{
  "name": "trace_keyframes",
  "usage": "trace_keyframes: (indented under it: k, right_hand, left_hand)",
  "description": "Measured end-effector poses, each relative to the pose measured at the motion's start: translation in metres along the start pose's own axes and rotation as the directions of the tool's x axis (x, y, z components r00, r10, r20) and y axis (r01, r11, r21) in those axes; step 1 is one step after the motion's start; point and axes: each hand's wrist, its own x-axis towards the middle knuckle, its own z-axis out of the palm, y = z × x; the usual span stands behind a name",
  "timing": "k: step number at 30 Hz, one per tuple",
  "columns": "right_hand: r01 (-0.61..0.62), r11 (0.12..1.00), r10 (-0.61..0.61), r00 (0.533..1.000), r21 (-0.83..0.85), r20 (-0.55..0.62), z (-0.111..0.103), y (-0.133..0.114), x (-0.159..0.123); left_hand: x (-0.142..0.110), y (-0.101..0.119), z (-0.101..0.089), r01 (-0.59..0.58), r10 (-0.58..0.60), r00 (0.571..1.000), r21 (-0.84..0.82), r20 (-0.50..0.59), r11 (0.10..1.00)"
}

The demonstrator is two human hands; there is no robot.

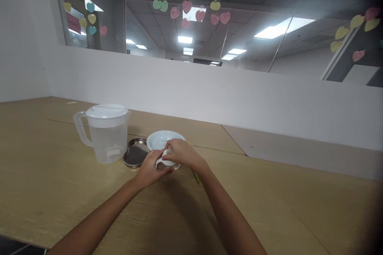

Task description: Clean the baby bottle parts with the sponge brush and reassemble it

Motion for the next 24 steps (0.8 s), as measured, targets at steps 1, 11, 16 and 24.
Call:
trace_keyframes:
  k: [1,11,16,24]
  right_hand:
    - [0.022,1.0,-0.022,1.0,0.005,-0.001,0.001,0.002,0.001]
    - [0.141,0.985,-0.143,0.99,0.103,0.012,0.008,0.015,0.008]
    - [0.185,0.978,-0.189,0.982,0.094,0.031,0.01,0.014,0.008]
    - [0.288,0.927,-0.324,0.937,0.24,0.128,0.006,0.025,0.009]
  left_hand:
    - [0.0,0.0,0.0,0.004,-0.004,1.0,-0.003,0.001,1.0]
    - [0.001,0.003,-0.001,0.035,-0.034,0.999,-0.034,0.029,0.999]
    - [0.001,0.005,-0.002,0.041,-0.039,0.998,-0.04,0.05,0.998]
    - [-0.001,-0.003,0.002,0.098,-0.092,0.994,-0.098,0.062,0.99]
